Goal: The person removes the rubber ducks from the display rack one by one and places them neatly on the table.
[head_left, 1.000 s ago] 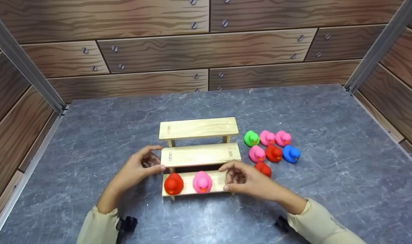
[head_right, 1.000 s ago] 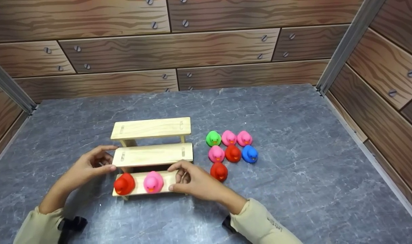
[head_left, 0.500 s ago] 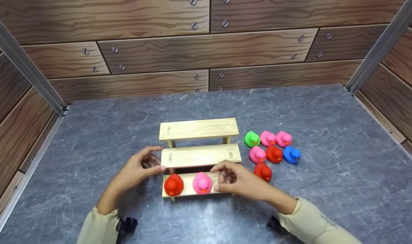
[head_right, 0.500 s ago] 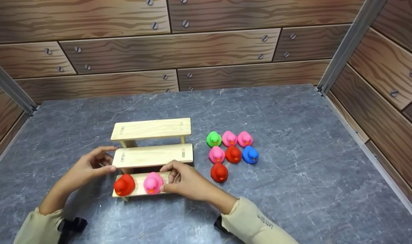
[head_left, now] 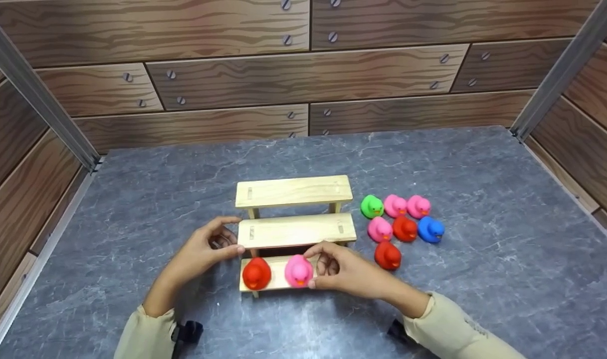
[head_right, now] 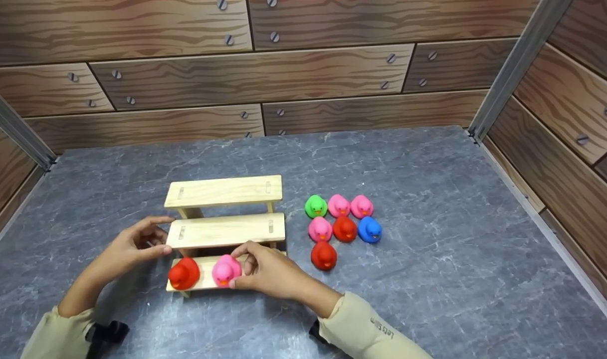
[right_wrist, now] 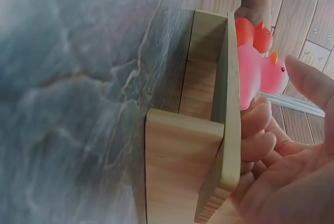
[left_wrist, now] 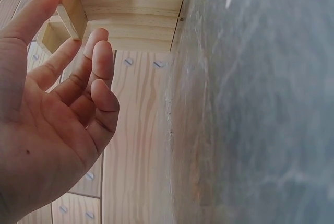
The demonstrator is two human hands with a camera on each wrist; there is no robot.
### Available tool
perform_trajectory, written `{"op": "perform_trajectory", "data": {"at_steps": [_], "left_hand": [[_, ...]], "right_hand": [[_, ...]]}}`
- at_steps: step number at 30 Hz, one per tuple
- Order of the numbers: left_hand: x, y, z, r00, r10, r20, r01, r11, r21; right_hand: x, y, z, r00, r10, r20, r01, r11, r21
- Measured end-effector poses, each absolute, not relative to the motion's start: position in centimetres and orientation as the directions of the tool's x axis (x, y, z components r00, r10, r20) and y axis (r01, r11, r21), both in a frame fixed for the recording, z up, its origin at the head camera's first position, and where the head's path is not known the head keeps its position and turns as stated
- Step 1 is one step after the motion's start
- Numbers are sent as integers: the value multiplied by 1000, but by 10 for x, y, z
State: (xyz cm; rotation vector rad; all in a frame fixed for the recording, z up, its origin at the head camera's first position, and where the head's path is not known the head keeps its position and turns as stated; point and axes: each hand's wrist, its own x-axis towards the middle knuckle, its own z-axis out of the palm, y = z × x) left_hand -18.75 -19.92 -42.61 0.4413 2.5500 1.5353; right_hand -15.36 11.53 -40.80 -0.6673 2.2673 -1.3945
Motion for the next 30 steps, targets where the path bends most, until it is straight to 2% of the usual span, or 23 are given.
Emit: {"op": "perform_trajectory", "data": {"at_steps": [13,30], "left_hand": [[-187,-199,-425,-949,313,32,174,440,881],[-188,-200,-425,-945,324,50,193,428,883]], "right_hand": [[-153,111,-407,-812,-577,-89,-223,448,-866],[-152,110,-407,-814,-577,-73,-244,452,-858]]}}
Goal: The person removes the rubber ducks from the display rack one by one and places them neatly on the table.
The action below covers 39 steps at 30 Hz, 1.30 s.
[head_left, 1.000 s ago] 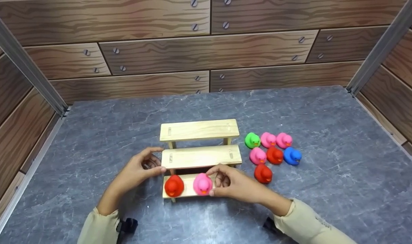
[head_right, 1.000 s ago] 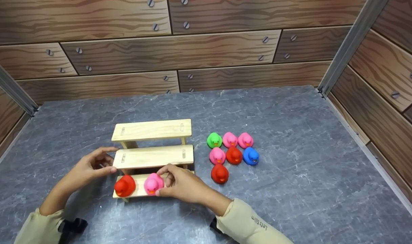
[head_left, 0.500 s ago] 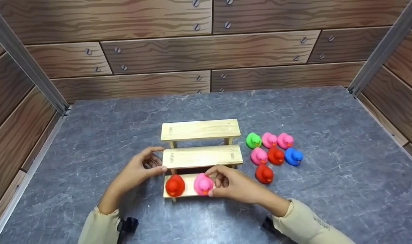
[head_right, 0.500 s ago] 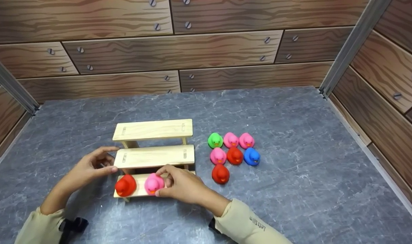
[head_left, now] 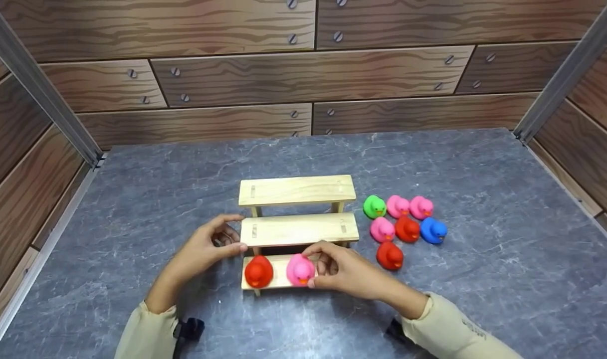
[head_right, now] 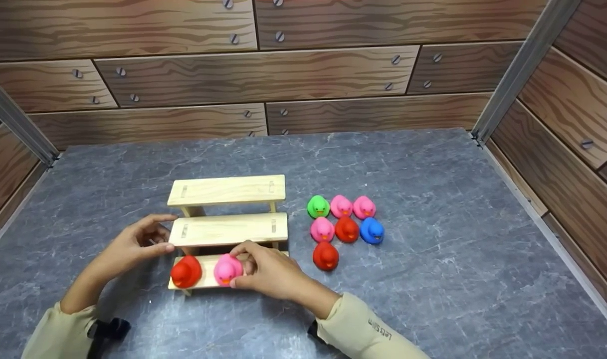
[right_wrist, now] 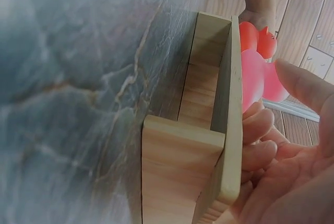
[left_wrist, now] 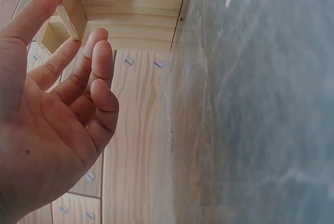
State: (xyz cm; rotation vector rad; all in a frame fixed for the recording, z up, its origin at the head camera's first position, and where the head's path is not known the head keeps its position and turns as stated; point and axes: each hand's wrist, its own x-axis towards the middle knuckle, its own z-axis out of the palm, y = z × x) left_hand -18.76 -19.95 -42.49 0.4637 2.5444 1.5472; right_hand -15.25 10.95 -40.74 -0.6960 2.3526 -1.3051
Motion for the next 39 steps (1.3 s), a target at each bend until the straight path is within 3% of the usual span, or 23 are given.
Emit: {"op": "perform_trajectory", "data": {"at_steps": [28,39], "left_hand": [[-188,-198,-423,-941,333,57,199,411,890],[-188,-199,-425,-946,322,44,188,431,883]], "right_hand": [[-146,103,-411,-843,-537,-24,-264,452,-852],[-144,100,-410,-847,-532,-18,-323,541,-777]]}}
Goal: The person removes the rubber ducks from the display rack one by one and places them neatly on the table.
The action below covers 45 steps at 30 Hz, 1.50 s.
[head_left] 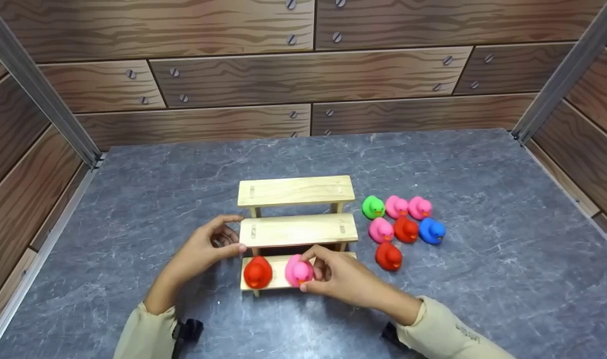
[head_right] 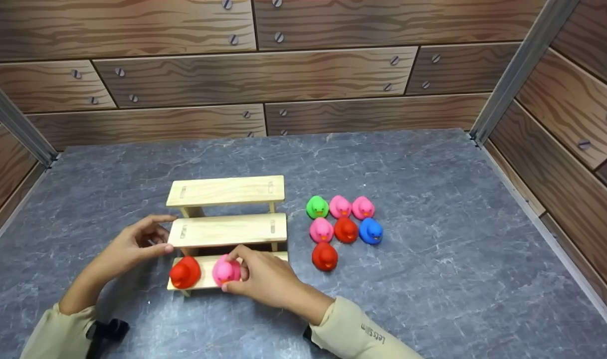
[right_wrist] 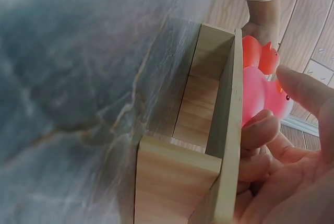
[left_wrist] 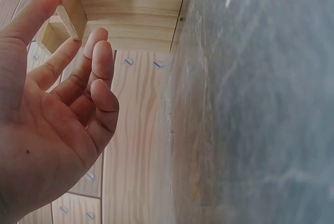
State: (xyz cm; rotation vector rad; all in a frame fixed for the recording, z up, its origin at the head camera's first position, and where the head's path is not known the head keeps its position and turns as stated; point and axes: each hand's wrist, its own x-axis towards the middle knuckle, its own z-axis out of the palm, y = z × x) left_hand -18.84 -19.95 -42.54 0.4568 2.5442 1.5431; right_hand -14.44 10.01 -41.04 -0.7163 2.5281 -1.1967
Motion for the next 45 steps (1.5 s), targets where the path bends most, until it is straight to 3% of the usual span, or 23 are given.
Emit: {"op": "perform_trajectory", "data": {"at_steps": [17,45], "left_hand": [[-188,-199,-424,-946,323,39,187,441,878],[-188,-199,-424,-946,321,37,183,438,880]], "right_hand": [[-144,123,-402,-820,-572,6,-355,500,-790],[-142,177,-399,-841,-540,28,-321,458,-829]]}}
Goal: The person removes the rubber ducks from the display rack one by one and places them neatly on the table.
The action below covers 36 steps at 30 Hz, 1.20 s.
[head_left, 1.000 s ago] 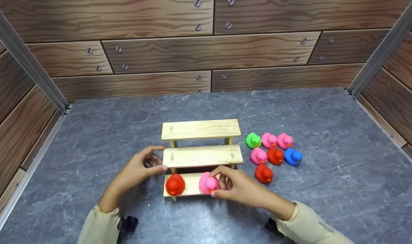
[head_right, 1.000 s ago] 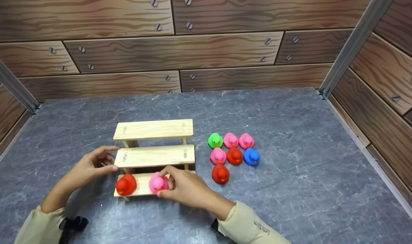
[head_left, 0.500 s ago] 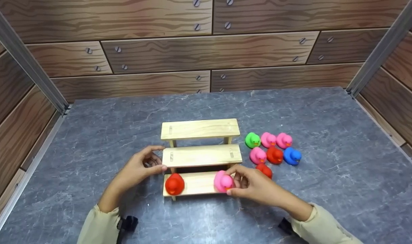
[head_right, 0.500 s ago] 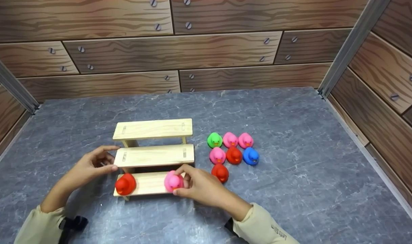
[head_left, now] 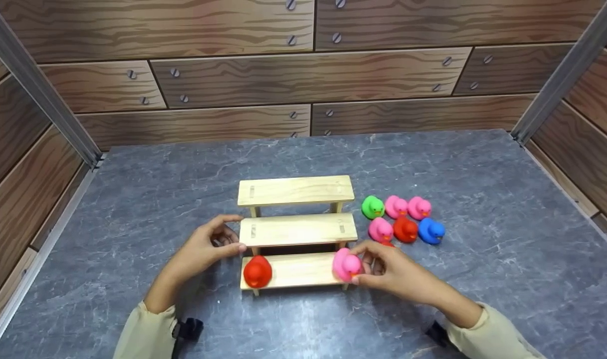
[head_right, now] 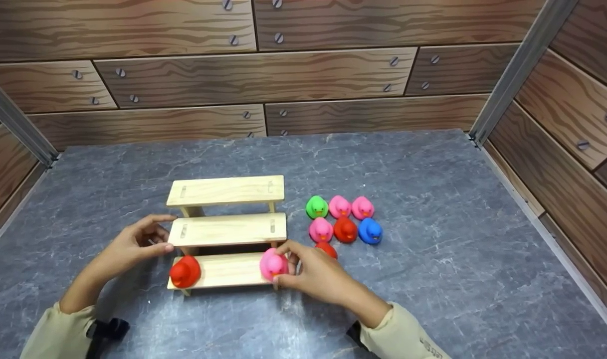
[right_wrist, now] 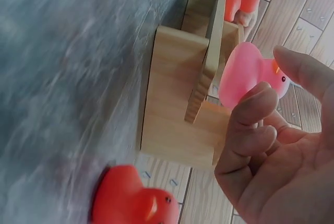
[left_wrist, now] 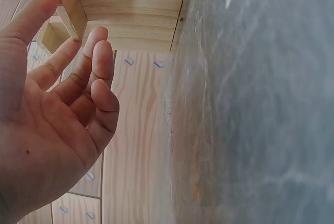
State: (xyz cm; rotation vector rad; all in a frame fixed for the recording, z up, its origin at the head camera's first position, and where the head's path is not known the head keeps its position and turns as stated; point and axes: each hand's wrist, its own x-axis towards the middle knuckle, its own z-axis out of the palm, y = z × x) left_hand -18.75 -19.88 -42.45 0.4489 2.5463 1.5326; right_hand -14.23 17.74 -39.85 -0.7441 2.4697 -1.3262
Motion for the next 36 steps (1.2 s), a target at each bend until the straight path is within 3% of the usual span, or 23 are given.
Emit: {"op": "perform_trajectory", "data": {"at_steps": [36], "left_hand": [[-186,-198,-425,-949,312,36,180,446,877]], "right_hand": [[-152,247,-384,-834,-547,-70,-314,575,-756]]}}
